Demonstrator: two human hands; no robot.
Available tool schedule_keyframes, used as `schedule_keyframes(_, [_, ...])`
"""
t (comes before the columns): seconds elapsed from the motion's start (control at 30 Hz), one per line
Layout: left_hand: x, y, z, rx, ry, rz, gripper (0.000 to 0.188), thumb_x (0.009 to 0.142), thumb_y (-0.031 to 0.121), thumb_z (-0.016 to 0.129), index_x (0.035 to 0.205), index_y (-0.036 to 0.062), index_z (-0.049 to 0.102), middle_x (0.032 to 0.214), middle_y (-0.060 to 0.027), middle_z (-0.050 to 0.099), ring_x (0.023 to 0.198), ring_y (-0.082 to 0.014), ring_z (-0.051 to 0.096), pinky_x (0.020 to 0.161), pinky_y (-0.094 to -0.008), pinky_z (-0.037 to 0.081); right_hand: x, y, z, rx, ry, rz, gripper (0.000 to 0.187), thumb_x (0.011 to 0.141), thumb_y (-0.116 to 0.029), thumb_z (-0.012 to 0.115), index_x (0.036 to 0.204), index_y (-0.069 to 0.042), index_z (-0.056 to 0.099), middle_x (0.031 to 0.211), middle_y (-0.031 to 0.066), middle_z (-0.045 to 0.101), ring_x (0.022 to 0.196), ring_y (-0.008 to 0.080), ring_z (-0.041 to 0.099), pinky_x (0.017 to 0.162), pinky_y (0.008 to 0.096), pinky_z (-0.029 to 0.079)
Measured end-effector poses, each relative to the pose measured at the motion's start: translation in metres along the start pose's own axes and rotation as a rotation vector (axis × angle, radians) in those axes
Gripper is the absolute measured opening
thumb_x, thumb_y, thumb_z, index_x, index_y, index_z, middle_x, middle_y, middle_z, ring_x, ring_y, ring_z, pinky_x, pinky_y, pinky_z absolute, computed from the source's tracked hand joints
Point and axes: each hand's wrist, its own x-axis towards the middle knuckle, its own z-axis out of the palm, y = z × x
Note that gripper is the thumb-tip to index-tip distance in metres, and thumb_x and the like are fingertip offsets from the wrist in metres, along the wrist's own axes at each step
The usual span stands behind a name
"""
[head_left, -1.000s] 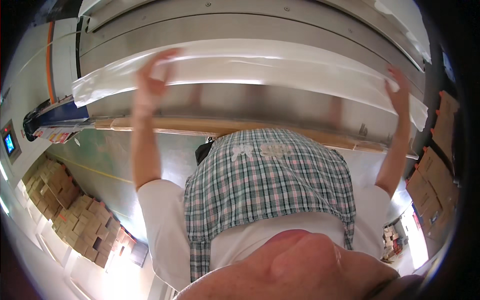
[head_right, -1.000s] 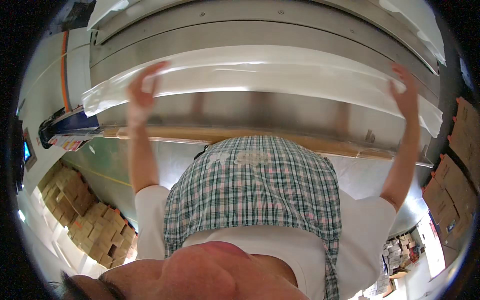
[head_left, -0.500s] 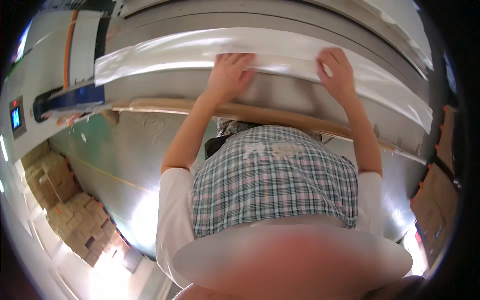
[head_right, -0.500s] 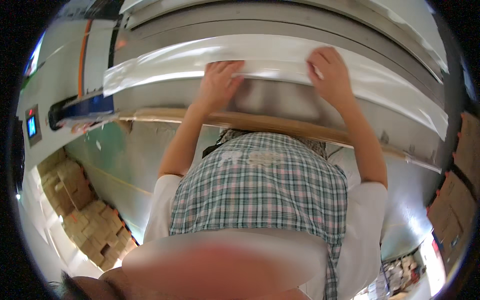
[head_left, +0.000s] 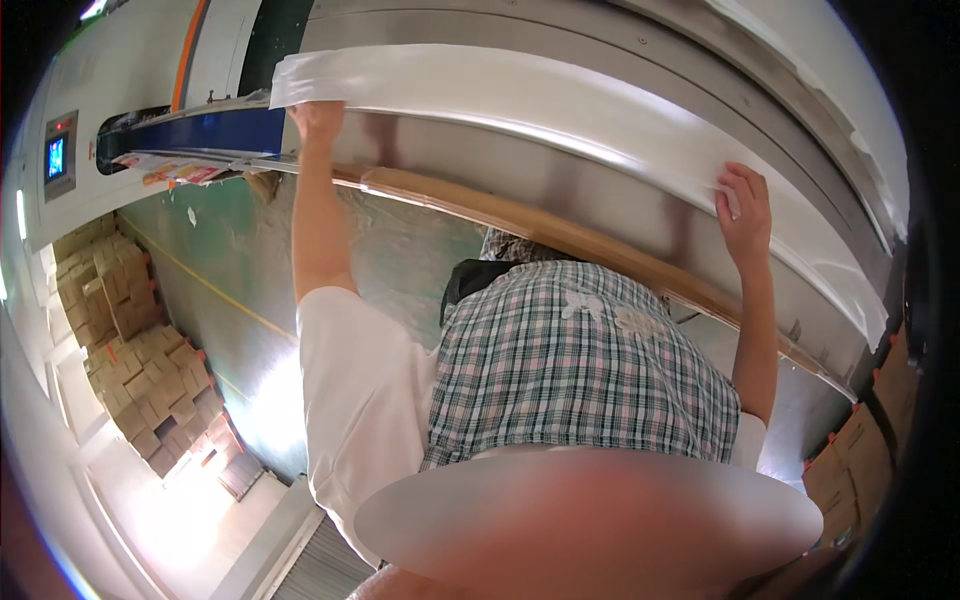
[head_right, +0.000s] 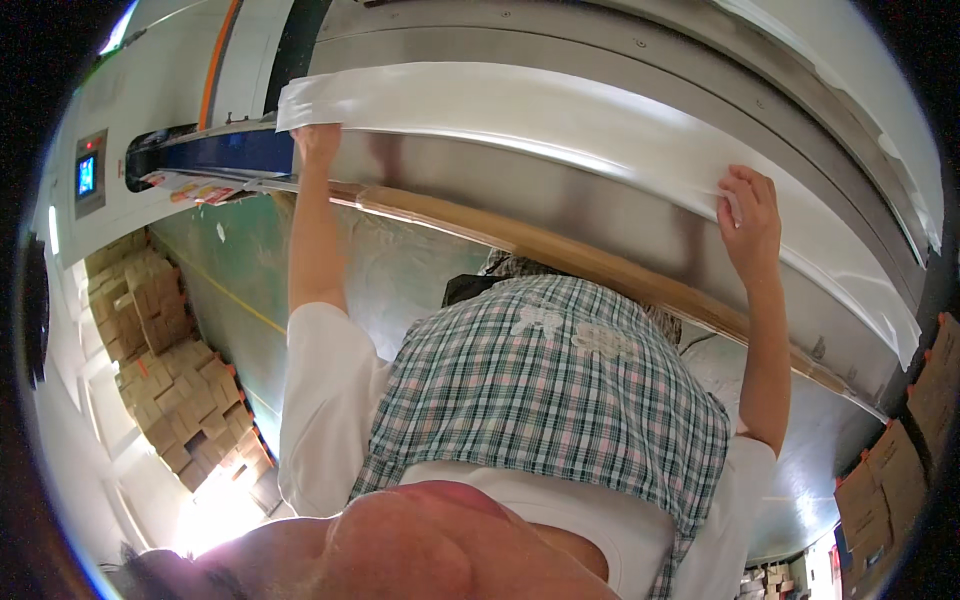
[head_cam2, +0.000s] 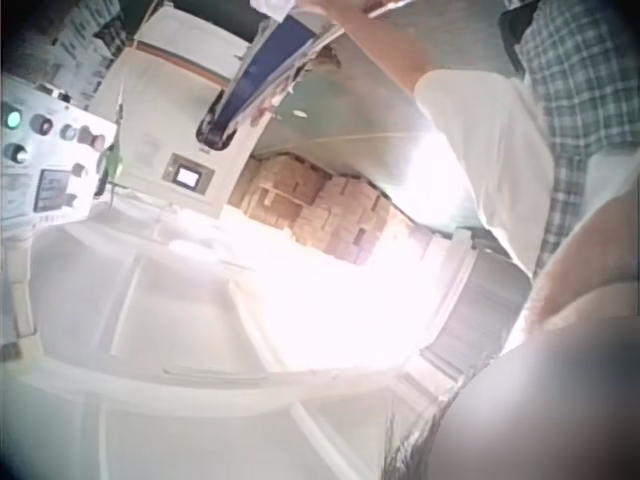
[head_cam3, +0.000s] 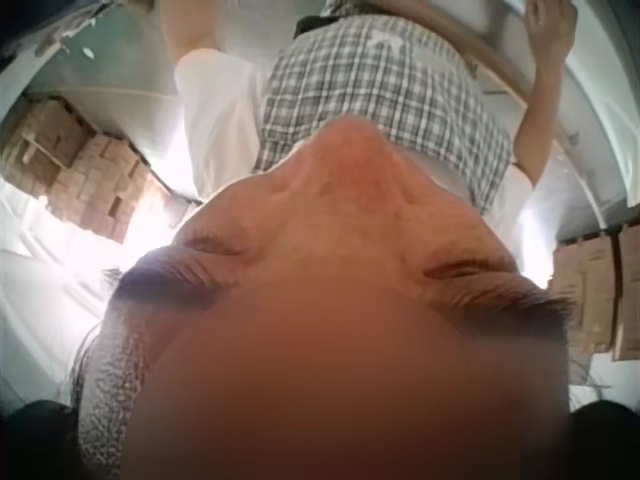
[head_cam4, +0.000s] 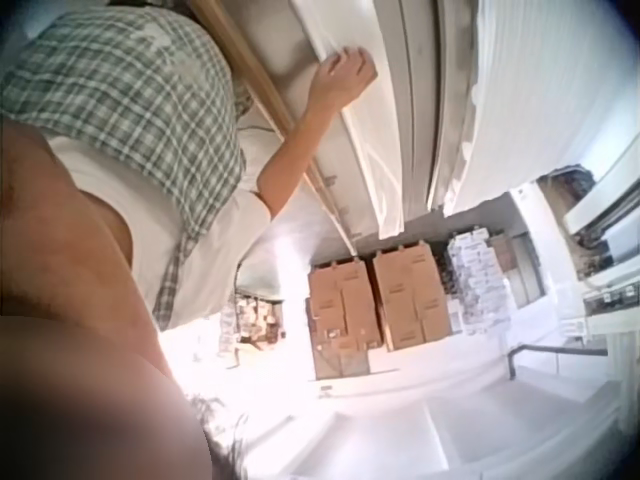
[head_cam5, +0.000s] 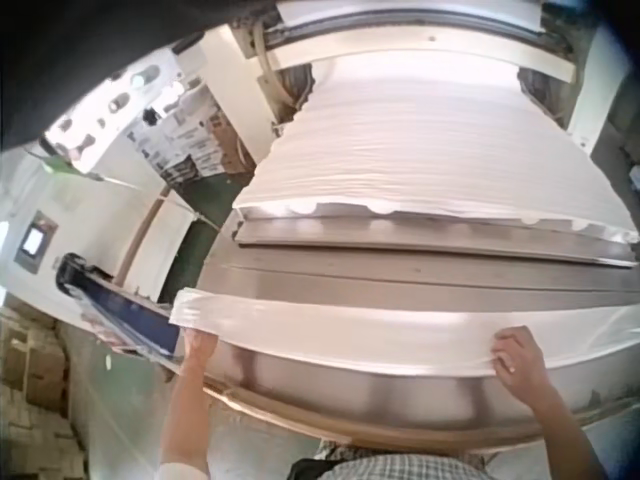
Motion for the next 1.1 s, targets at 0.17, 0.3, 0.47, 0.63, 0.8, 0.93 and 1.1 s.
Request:
schedule_keyframes(0.17, [0.005, -0.109, 0.010, -0.220, -0.434, -0.714, 0.045, 0.080, 0.040, 0.049, 0.121, 0.0202, 0.048, 0.131, -0.0087, 0.037, 0.120, -0.0306, 0.034, 0.092, -0.0569, 0.028, 0.011, -0.012, 0.001, 0.033, 0.027, -0.014, 0.019, 0.068, 0.003, 0.057, 0.086, -0.003, 0.055, 0.102, 0.0097, 0.054, 0.094, 0.0281, 0.051, 0.077, 0.0352, 0.044])
schedule_keyframes(0.3, [0.059, -0.081, -0.026, -0.281, -0.165, -0.695, 0.038, 0.080, 0.035, 0.053, 0.112, 0.0154, 0.053, 0.115, -0.0142, 0.050, 0.103, -0.0320, 0.048, 0.082, -0.0511, 0.039, 0.008, -0.013, -0.001, 0.020, 0.032, 0.018, 0.020, 0.067, 0.004, 0.058, 0.087, -0.003, 0.055, 0.103, 0.0099, 0.054, 0.095, 0.0280, 0.051, 0.079, 0.0342, 0.043])
schedule_keyframes(0.47, [0.125, 0.111, -0.132, -0.769, 0.130, 0.193, 0.019, 0.083, 0.022, 0.054, 0.079, 0.0044, 0.058, 0.080, -0.0120, 0.059, 0.079, -0.0264, 0.057, 0.068, -0.0400, 0.044, 0.007, -0.009, -0.004, -0.031, 0.041, 0.066, 0.025, 0.063, 0.004, 0.059, 0.086, -0.003, 0.055, 0.103, 0.0109, 0.053, 0.097, 0.0290, 0.050, 0.081, 0.0354, 0.043])
schedule_keyframes(0.63, [0.121, 0.246, -0.180, -0.746, -0.097, 0.300, 0.030, 0.088, 0.029, 0.044, 0.078, 0.0036, 0.058, 0.082, -0.0136, 0.059, 0.080, -0.0325, 0.056, 0.070, -0.0427, 0.042, 0.002, 0.020, -0.034, -0.136, 0.002, 0.100, 0.027, 0.062, -0.003, 0.062, 0.087, -0.004, 0.055, 0.104, 0.0108, 0.053, 0.099, 0.0293, 0.047, 0.086, 0.0372, 0.040])
schedule_keyframes(0.8, [0.106, 0.247, -0.179, -0.719, -0.379, 0.187, 0.037, 0.090, 0.031, 0.035, 0.084, 0.0031, 0.059, 0.091, -0.0181, 0.059, 0.085, -0.0363, 0.054, 0.075, -0.0446, 0.041, -0.023, 0.078, -0.066, -0.263, 0.052, 0.252, 0.034, 0.058, 0.000, 0.060, 0.090, -0.008, 0.054, 0.101, 0.0074, 0.052, 0.098, 0.0281, 0.047, 0.085, 0.0380, 0.039])
schedule_keyframes(0.93, [0.083, 0.216, -0.176, -0.756, -0.289, 0.138, 0.030, 0.088, 0.024, 0.040, 0.078, 0.0020, 0.057, 0.078, -0.0188, 0.059, 0.074, -0.0385, 0.055, 0.071, -0.0455, 0.042, -0.057, 0.143, -0.107, -0.374, 0.138, 0.360, 0.034, 0.057, 0.001, 0.059, 0.089, -0.009, 0.054, 0.099, 0.0062, 0.052, 0.097, 0.0283, 0.047, 0.083, 0.0385, 0.040])
schedule_keyframes(1.1, [0.058, 0.144, -0.125, -0.587, -0.208, 0.030, 0.029, 0.090, 0.024, 0.039, 0.086, 0.0025, 0.059, 0.081, -0.0190, 0.059, 0.073, -0.0377, 0.056, 0.062, -0.0431, 0.044, -0.094, 0.246, -0.155, -0.532, 0.187, 0.478, 0.030, 0.058, 0.000, 0.058, 0.086, -0.011, 0.056, 0.092, 0.0046, 0.054, 0.097, 0.0268, 0.048, 0.080, 0.0392, 0.041])
